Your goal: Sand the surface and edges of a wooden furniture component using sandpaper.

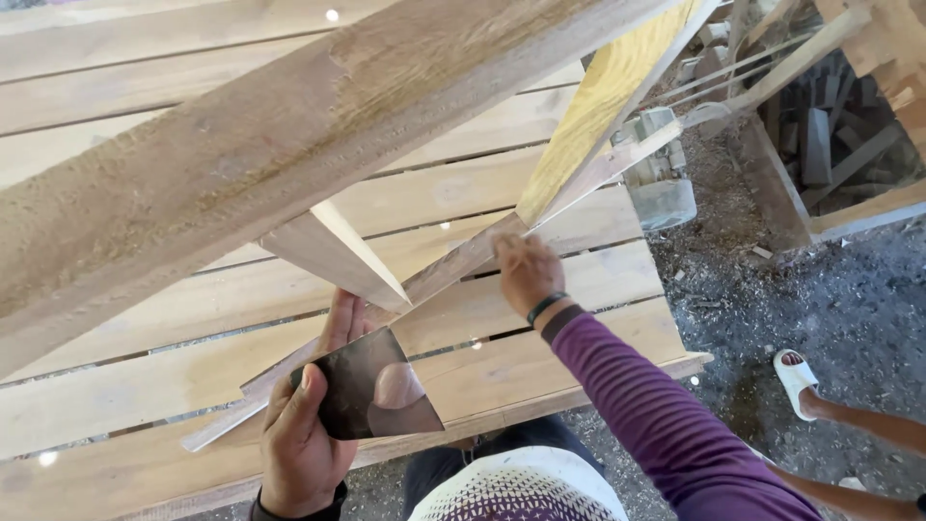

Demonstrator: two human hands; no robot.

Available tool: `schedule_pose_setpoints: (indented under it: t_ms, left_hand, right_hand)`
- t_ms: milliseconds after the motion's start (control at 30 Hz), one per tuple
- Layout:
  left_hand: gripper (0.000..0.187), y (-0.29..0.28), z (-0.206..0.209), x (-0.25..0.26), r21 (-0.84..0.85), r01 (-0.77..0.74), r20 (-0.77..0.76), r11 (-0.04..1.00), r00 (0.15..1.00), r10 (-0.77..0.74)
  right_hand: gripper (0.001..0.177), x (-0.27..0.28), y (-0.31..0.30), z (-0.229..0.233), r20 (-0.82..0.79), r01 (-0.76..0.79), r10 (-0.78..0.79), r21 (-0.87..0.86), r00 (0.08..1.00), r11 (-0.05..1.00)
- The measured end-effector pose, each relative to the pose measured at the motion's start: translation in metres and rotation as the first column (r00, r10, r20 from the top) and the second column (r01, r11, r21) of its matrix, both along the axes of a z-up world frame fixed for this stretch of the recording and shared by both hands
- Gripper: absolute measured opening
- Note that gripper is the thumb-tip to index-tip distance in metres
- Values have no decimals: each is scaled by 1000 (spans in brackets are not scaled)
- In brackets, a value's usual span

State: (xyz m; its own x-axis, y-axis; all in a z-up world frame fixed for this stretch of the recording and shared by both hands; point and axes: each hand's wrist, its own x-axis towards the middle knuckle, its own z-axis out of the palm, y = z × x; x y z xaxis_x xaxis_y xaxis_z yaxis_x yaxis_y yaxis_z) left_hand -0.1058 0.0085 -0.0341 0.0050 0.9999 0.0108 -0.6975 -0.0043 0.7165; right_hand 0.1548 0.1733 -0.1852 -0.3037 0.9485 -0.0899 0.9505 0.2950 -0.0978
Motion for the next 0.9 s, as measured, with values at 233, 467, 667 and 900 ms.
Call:
schedule_pose_setpoints:
  t_ms: [233, 467, 667, 900]
  left_hand:
    - [61, -1, -7, -2, 30, -7, 18, 1000, 1000, 7]
    - [68, 1, 4, 1, -24, -20, 10, 1000, 1000, 20]
    - [73, 2, 7, 4, -51, 0, 12, 999, 1000, 0]
    - [75, -2, 10, 10, -60, -24, -6, 998, 1000, 24]
  right_hand:
    - [28, -21, 58, -40, -69, 231, -235, -59, 970, 971]
    - [23, -84, 1, -36, -122, -72, 63, -65, 991, 995]
    - [34, -72, -17, -37, -228, -326, 309, -43, 923, 944]
    - [30, -71, -4, -16, -328, -408, 391, 17, 860, 913]
